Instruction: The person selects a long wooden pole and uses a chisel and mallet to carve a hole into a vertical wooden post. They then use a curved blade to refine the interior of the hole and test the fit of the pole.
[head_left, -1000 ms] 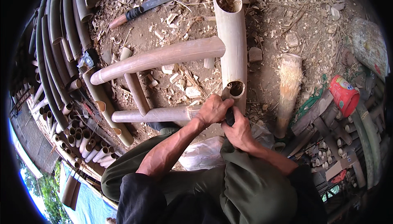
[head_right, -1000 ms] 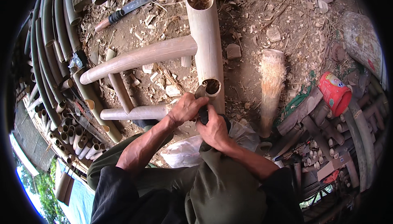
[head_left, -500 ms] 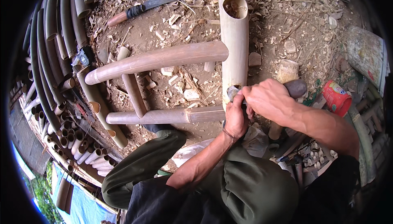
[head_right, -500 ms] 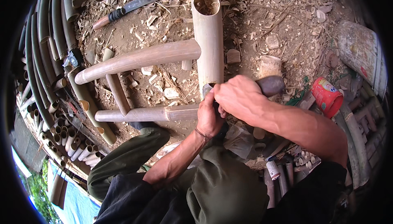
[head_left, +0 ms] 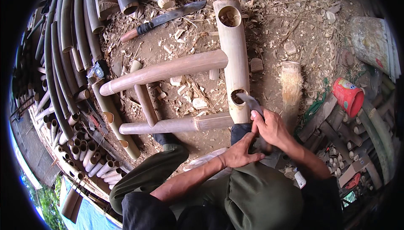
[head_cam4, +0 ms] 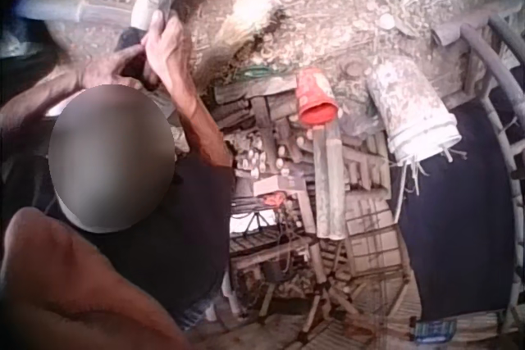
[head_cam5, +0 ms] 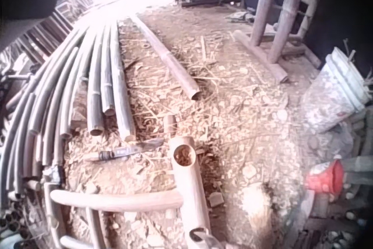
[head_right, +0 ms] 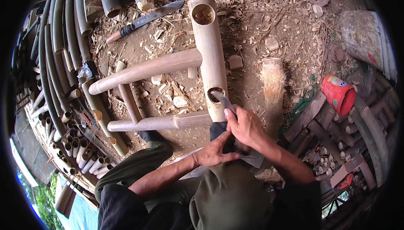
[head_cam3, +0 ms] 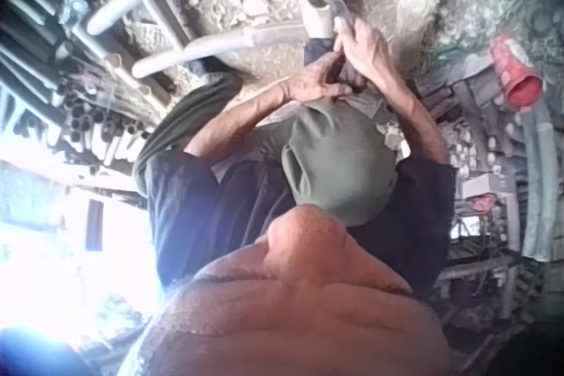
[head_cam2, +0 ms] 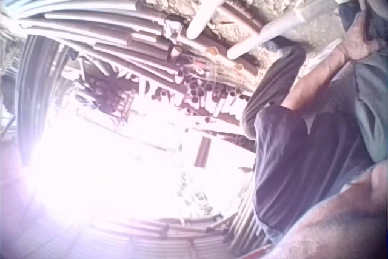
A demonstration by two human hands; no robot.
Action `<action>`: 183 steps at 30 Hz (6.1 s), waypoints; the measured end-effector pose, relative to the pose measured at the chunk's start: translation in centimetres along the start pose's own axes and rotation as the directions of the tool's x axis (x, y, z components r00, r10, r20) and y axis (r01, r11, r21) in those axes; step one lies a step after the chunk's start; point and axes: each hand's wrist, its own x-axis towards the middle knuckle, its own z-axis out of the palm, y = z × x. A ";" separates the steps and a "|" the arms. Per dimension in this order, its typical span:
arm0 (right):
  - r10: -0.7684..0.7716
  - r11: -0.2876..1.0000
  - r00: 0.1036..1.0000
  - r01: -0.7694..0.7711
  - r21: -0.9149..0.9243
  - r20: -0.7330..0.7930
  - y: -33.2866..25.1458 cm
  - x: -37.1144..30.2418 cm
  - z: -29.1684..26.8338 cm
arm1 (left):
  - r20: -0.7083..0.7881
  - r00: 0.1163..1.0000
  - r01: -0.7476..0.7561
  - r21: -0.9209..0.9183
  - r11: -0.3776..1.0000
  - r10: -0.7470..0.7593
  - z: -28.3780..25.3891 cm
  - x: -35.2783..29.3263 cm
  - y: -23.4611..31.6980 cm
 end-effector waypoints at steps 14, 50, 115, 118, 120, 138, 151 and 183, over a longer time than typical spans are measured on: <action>0.149 0.310 0.963 -0.260 0.915 0.223 -2.1 9.2 6.8 | -0.511 0.857 0.449 0.667 0.594 -0.074 -14.7 -0.5 5.6; -0.107 -0.358 0.886 -0.457 0.814 0.450 0.9 6.1 5.6 | -0.004 0.961 0.047 0.988 0.148 -0.278 -18.2 5.6 14.5; 0.153 0.192 0.983 -0.127 0.973 0.098 4.3 5.1 9.8 | -0.177 0.980 0.154 0.963 0.221 0.089 -10.0 -0.1 0.2; -0.195 -0.151 0.910 -0.397 0.905 0.367 3.9 6.4 10.3 | -0.081 0.985 0.089 0.995 0.046 -0.151 -13.4 0.4 8.5; -0.233 -0.131 0.886 -0.438 0.890 0.401 3.3 6.6 9.4 | -0.024 0.953 0.057 0.993 0.100 -0.303 -15.2 1.7 9.5; -0.049 -0.009 0.908 -0.417 0.909 0.417 3.2 5.6 7.0 | -0.029 0.903 0.165 0.945 0.284 -0.429 -14.7 3.3 9.2; 0.245 0.961 0.911 -0.183 0.208 -0.331 5.7 6.2 6.2 | -0.438 0.859 0.358 0.143 0.922 -0.266 -0.3 5.4 -4.2; 0.062 0.383 0.984 -0.178 0.906 0.167 -0.5 8.0 4.9 | -0.546 0.819 0.567 0.719 0.401 -0.178 -11.2 3.2 7.8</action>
